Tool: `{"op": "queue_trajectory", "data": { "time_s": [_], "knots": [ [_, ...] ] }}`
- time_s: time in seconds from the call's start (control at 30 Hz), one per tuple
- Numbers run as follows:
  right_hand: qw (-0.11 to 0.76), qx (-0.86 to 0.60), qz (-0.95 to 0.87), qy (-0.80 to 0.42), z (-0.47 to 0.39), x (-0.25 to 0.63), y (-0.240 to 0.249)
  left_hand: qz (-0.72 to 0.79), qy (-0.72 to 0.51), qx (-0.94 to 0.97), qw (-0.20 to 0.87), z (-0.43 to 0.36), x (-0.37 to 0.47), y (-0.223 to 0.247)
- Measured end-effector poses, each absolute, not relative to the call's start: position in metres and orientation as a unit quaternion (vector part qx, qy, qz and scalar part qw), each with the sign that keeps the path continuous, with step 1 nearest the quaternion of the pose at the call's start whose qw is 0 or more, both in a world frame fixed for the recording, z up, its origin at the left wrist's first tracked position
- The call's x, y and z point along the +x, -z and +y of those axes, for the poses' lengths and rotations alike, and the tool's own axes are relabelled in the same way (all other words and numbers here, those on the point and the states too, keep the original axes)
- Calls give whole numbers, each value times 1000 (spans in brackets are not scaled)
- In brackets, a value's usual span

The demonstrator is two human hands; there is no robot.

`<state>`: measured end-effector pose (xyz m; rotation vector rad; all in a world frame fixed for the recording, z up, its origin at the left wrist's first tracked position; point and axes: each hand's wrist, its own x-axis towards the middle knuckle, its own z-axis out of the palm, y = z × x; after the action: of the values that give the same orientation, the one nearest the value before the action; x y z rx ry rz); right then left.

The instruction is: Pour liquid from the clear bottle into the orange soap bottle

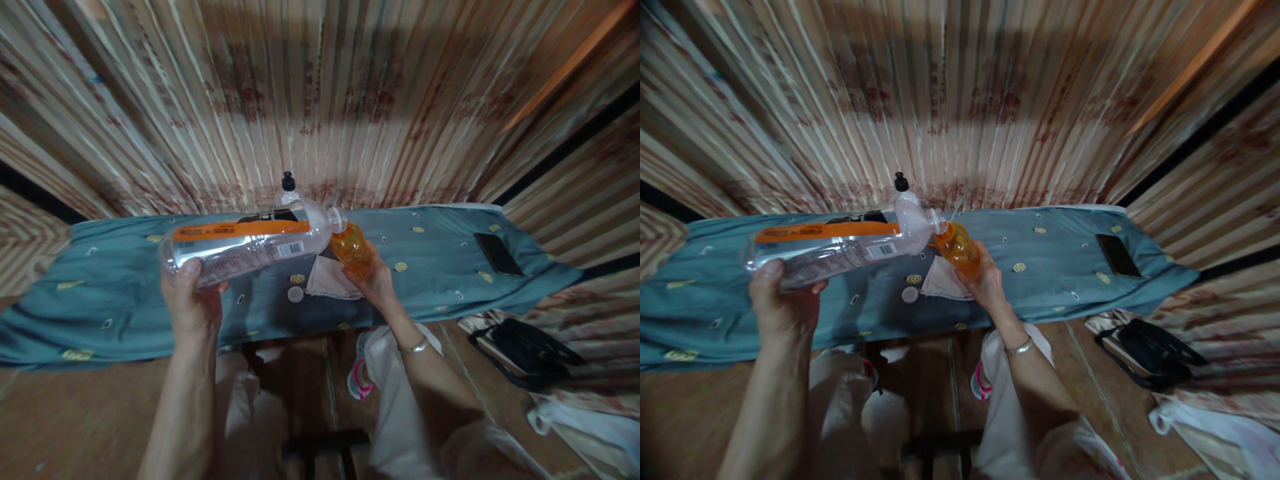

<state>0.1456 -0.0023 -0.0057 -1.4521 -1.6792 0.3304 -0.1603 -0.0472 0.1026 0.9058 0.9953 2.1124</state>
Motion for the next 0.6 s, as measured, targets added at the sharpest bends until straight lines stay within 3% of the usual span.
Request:
{"op": "queue_trajectory", "data": {
  "time_s": [0.6],
  "knots": [
    [433, -586, -672, -131, -3, 145, 6, 383, -796, 357, 302, -48, -160, -103]
  ]
}}
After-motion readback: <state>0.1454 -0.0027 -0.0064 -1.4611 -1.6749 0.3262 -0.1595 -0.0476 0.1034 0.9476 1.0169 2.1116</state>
